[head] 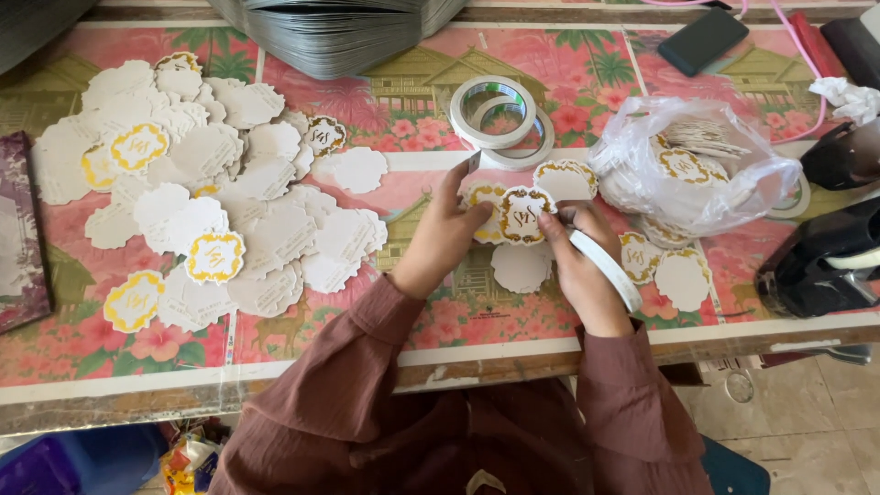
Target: The person applies double-sided tape to the back of small, flower-shaped paper cutouts. They pick up each cutout, apply a strip of tape, and place it onto a growing stack on the table.
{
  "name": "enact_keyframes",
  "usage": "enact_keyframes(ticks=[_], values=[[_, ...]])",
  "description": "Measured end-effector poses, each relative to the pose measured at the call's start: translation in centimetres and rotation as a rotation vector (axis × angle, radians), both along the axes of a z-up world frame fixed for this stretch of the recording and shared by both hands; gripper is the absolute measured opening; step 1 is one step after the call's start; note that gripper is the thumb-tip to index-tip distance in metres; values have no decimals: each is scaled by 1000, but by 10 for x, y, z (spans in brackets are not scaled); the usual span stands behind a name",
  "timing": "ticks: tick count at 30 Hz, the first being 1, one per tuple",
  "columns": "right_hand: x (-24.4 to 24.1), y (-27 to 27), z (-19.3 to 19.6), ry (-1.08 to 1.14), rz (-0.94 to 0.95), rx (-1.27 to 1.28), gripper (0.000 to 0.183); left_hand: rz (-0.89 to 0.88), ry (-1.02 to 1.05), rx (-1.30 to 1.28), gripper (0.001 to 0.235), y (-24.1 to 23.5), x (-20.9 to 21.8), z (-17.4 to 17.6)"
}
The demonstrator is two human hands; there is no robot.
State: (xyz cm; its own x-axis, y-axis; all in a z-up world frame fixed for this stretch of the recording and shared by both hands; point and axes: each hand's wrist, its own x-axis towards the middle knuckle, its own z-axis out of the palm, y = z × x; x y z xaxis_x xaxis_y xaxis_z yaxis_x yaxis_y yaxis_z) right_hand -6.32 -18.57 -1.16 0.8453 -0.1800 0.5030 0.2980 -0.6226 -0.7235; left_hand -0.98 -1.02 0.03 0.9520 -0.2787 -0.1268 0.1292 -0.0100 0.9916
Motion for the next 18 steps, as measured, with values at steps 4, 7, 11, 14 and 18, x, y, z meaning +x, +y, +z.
enact_keyframes(ticks=[4,7,11,14,18], values=[[-2,2,3,8,-48,3,26,-17,-100,239,70,-1,-10,20],[-8,6,16,-32,-95,53,27,-34,-145,256,74,-9,-2,-1],[-10,3,21,-19,-173,148,25,-46,-185,234,75,-27,10,-2],[-12,10,28,23,-233,368,23,-83,-260,252,82,-39,16,-14],[-3,-9,5,-177,-176,164,20,201,-635,308,75,-22,-4,15]])
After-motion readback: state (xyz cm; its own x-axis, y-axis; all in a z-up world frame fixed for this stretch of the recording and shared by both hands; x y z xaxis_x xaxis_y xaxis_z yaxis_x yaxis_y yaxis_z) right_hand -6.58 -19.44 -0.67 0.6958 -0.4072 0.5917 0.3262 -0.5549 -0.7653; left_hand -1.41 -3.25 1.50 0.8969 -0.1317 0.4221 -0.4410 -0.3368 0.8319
